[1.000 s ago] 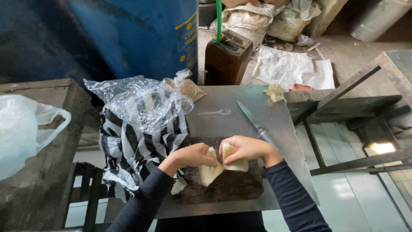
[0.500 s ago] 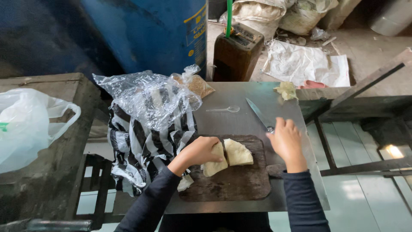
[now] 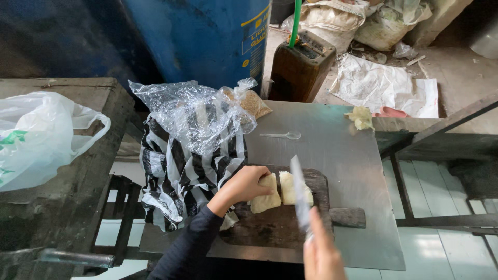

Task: The person cuts a round compressed pale block on a wooden cutting board into wedges using a knife, then peels thin translucent sheets off the block by hand one at a time, setting the separated sheets on the board and table.

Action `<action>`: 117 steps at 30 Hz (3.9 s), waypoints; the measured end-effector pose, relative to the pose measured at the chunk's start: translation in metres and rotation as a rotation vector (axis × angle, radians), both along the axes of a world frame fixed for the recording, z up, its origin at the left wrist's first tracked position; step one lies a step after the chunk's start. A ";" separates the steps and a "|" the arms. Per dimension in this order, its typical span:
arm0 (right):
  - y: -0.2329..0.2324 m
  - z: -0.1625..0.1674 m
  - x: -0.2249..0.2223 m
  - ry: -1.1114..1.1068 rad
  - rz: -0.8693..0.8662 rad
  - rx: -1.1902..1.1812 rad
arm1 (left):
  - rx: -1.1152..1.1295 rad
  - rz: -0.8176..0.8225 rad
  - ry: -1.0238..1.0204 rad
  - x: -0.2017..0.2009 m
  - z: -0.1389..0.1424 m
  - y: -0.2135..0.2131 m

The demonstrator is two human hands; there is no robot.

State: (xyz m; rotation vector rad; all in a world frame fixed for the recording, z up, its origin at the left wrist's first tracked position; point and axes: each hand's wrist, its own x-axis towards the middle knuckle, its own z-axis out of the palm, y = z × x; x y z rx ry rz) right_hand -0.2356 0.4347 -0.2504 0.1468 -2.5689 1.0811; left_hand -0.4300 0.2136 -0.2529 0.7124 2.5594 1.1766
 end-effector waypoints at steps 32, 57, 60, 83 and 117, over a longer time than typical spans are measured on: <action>-0.045 -0.109 -0.001 -0.304 -0.186 0.682 | 0.019 -0.034 0.065 -0.020 -0.036 -0.014; 0.114 -0.005 -0.167 -0.162 -0.030 0.538 | -0.142 -1.076 -0.118 -0.056 0.062 0.082; 0.115 -0.005 -0.158 0.058 -0.117 0.510 | -0.293 -1.170 -0.106 -0.063 0.071 0.112; -0.001 0.012 -0.123 -0.290 0.028 -0.923 | 0.350 -0.244 -0.439 -0.048 0.035 0.027; 0.012 0.005 -0.163 -0.675 0.314 -0.006 | 0.117 0.152 0.067 0.090 0.020 0.005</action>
